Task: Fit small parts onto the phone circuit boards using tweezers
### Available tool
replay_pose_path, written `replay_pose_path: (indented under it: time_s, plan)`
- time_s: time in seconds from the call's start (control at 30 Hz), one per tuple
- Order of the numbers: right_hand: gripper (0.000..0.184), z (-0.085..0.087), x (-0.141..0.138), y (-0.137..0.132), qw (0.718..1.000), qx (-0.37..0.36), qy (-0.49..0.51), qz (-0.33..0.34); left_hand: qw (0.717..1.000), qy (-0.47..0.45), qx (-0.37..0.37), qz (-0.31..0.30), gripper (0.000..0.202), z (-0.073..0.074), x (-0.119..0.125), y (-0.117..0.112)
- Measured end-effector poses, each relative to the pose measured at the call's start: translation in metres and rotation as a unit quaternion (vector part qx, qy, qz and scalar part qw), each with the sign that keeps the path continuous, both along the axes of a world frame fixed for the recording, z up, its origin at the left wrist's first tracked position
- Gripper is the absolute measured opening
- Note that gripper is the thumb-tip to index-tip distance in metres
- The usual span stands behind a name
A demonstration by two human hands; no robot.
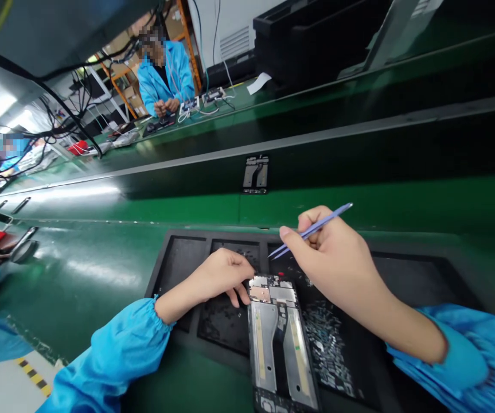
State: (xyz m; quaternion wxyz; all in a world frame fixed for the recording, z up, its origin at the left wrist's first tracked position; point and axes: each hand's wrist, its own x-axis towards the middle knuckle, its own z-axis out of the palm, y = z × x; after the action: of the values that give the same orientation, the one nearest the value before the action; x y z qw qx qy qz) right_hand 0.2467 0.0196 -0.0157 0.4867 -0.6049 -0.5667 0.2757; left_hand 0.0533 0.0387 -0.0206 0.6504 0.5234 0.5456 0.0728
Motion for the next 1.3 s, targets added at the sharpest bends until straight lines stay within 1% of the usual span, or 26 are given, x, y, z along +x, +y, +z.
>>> replay_pose_path:
  time_s: [0.13, 0.23, 0.43, 0.6, 0.9, 1.13, 1.2, 1.3]
  plan:
    - [0.026, -0.002, -0.002, 0.003, 1.0, -0.013, 0.013, 0.013, 1.0, 0.015, 0.004, 0.006, 0.013, 0.006, 0.003, -0.002]
    - [0.024, 0.001, -0.003, 0.003, 0.999, -0.029, 0.016, 0.017, 1.0, 0.025, 0.009, 0.002, 0.016, 0.006, 0.003, -0.002]
    - [0.021, 0.003, -0.002, 0.004, 1.0, -0.027, 0.0, 0.015, 0.999, 0.041, 0.032, -0.014, 0.024, 0.003, 0.0, -0.005]
    - [0.02, 0.001, -0.001, 0.005, 0.999, -0.042, 0.004, 0.029, 0.997, 0.052, 0.053, -0.015, 0.022, 0.001, -0.001, -0.007]
    - [0.018, -0.003, -0.002, 0.008, 0.998, -0.052, 0.014, 0.038, 0.998, 0.053, 0.038, -0.01, 0.02, -0.005, -0.005, -0.005]
    - [0.019, -0.003, -0.001, 0.009, 0.998, -0.06, 0.02, 0.03, 0.997, 0.064, 0.032, -0.018, 0.027, -0.008, -0.006, -0.006]
    - [0.019, -0.004, 0.0, 0.01, 0.997, -0.057, 0.047, 0.022, 0.997, 0.072, 0.034, -0.022, 0.029, -0.011, -0.006, -0.005]
    - [0.022, -0.009, 0.004, 0.017, 0.989, -0.036, 0.146, -0.013, 0.994, 0.094, 0.056, -0.03, 0.03, -0.014, -0.008, -0.002]
